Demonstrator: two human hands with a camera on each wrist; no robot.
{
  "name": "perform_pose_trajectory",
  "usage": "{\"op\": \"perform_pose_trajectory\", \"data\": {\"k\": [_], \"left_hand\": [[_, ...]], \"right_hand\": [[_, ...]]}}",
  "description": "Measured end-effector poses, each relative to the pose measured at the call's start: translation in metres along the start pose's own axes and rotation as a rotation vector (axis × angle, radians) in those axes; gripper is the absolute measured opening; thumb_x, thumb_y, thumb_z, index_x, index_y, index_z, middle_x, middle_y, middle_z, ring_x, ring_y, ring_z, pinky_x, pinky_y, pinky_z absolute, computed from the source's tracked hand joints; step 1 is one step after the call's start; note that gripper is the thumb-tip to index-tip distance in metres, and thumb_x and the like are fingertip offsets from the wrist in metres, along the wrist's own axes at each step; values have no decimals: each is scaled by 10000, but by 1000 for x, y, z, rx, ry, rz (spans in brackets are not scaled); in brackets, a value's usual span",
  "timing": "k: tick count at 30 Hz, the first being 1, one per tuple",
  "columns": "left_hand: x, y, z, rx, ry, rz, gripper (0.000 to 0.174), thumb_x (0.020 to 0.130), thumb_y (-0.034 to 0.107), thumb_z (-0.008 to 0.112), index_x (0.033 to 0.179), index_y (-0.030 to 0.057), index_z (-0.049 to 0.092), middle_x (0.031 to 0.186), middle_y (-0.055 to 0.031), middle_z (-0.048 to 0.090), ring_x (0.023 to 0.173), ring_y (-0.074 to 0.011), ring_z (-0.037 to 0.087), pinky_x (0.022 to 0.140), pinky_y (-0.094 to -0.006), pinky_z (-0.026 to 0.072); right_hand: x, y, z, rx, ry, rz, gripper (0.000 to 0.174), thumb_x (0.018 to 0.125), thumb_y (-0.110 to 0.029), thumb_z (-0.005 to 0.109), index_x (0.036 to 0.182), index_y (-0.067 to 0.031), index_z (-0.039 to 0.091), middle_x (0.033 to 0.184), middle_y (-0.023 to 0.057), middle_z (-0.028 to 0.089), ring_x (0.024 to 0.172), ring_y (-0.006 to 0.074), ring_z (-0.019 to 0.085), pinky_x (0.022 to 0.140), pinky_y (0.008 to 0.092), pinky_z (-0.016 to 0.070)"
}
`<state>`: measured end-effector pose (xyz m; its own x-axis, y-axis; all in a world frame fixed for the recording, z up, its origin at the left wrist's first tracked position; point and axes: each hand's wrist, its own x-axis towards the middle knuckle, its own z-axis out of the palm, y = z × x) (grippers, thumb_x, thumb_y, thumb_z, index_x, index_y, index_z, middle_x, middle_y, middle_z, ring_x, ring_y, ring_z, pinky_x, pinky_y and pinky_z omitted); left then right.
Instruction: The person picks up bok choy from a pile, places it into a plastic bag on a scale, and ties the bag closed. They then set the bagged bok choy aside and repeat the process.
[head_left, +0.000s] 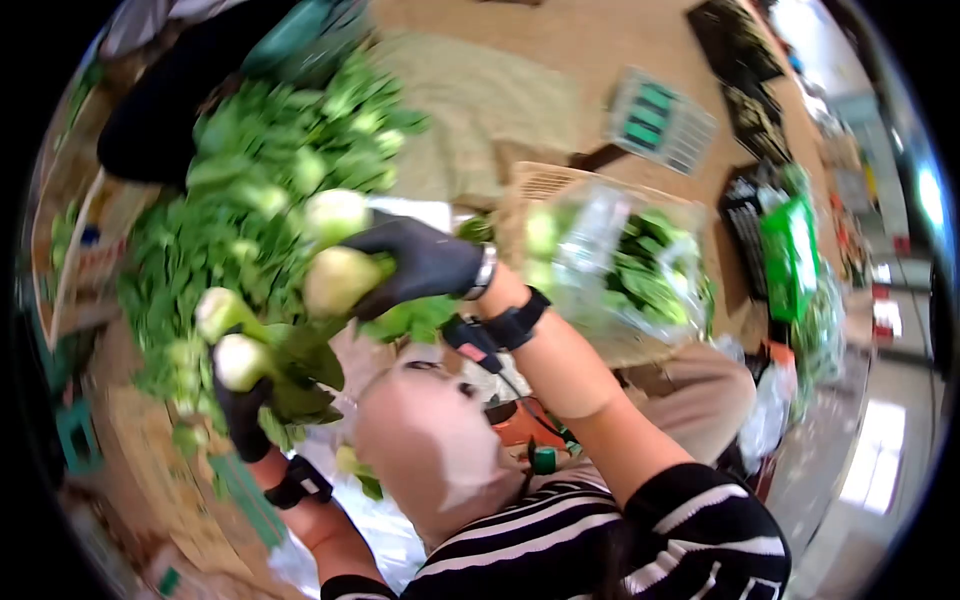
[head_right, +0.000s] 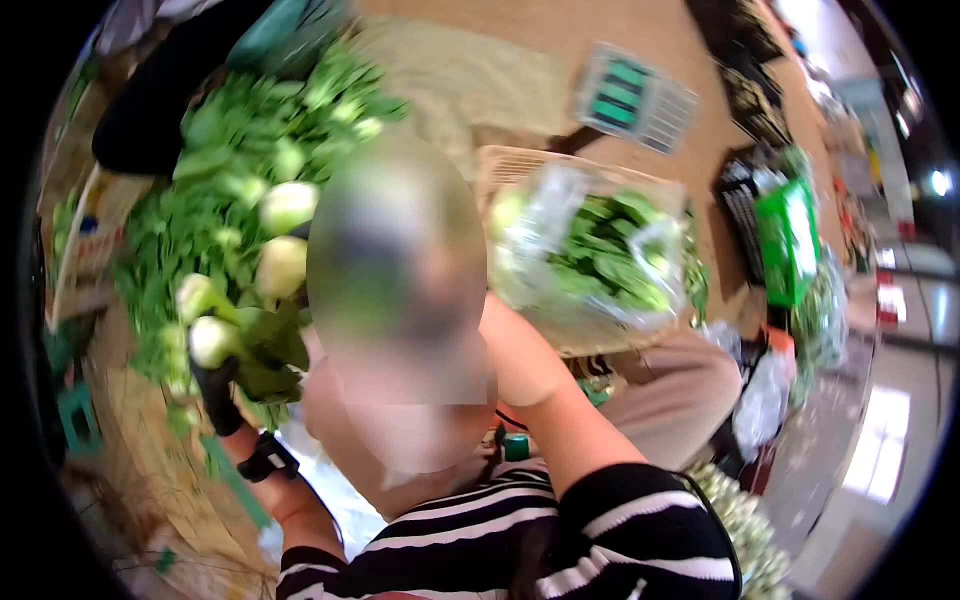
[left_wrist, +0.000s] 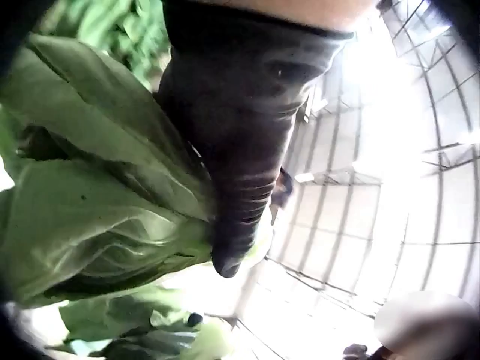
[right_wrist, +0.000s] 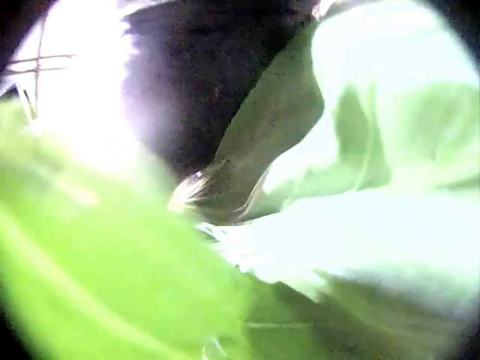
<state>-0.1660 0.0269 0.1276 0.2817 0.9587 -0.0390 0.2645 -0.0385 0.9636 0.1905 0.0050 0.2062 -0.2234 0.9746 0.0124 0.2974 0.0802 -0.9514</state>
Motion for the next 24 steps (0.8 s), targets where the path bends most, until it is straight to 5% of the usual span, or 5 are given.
{"op": "perform_pose_trajectory", "data": {"k": [5, 7, 12, 19, 24], "left_hand": [[8, 208, 46, 82, -217, 689, 698, 625, 339, 688, 1169, -3, 416, 1103, -113, 498, 987, -213, 495, 868, -336, 392], [-7, 242, 63, -56, -296, 677, 675, 643, 338, 679, 1167, 0, 418, 1096, -112, 501, 977, -212, 501, 857, -335, 403], [-64, 254, 162, -720, -608, 218, 618, 689, 334, 655, 1160, 10, 422, 1078, -110, 510, 953, -212, 516, 830, -334, 428], [-131, 221, 365, -1363, -919, -549, 435, 808, 286, 574, 1145, 52, 426, 1011, -97, 539, 862, -204, 563, 720, -323, 505], [-160, 202, 460, -1506, -846, -767, 579, 770, 373, 598, 1216, 71, 384, 1074, -115, 530, 929, -243, 540, 821, -368, 454]], "right_hand": [[-48, -149, -20, -59, 175, -784, 637, 479, -267, 809, 1042, -83, 574, 1064, 153, 505, 1006, 312, 467, 888, 385, 361], [-89, -185, -43, -31, 205, -678, 661, 521, -292, 786, 1096, -77, 541, 1124, 166, 450, 1064, 306, 433, 922, 378, 346], [-197, -194, -52, 118, 420, -626, 793, 557, -292, 769, 1227, -51, 418, 1175, 130, 430, 1084, 244, 439, 921, 345, 356], [-354, -79, -91, 657, 671, 23, 622, 746, -346, 596, 1214, 2, 380, 1130, 90, 498, 1011, 186, 492, 859, 298, 399], [-376, -49, -139, 258, 565, 466, 506, 825, -275, 543, 1211, 19, 400, 1138, 81, 495, 1004, 138, 473, 862, 263, 377]]}}
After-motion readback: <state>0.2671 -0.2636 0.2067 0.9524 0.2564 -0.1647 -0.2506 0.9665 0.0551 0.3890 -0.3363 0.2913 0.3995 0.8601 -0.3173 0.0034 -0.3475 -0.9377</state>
